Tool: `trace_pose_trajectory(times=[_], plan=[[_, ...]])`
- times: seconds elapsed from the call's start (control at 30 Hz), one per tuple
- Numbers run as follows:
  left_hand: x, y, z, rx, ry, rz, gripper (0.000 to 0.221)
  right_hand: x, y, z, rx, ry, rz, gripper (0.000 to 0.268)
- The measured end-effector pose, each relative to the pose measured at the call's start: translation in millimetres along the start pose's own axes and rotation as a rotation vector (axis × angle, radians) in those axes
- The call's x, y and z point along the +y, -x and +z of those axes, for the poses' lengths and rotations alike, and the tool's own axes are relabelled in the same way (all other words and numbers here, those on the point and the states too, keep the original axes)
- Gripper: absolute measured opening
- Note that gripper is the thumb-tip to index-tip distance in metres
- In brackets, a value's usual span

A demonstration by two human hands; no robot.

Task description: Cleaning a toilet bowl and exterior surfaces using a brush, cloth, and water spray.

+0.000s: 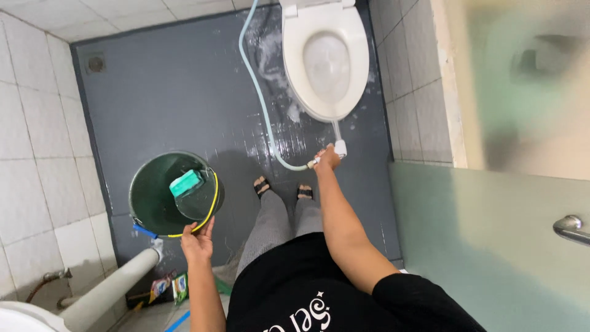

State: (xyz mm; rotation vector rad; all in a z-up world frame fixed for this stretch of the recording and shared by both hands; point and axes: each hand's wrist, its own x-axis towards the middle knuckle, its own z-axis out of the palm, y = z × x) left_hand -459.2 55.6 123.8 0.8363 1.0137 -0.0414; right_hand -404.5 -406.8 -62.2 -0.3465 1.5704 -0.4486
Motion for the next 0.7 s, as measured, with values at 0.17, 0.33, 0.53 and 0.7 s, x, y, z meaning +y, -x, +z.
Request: trace_pose_trajectory(times=[0.17, 0.33, 0.53, 0.7], plan=[[7.4, -3.5, 33.8, -0.036, 0.026, -0.021, 0.019, -57.7, 56.9, 85.2, -0.114, 0.246, -0.383, 0.02], [17.3, -30.2, 36.9, -0.052, 0.072, 0.004, 0.012, -103.6, 96.7, 181.3, -0.134, 0.701, -0.916, 0.037], [35.5, -46.1, 50.9, -0.072, 0.094, 0.014, 0.012, -158.0, 192.1, 271.5, -0.242, 0.743, -1.288, 0.03], [40.7, -63.0, 57.0, -0.047, 0.156, 0.011, 0.013, -192.5, 247.1, 318.3, -0.244, 0.699, -1.258, 0.027]])
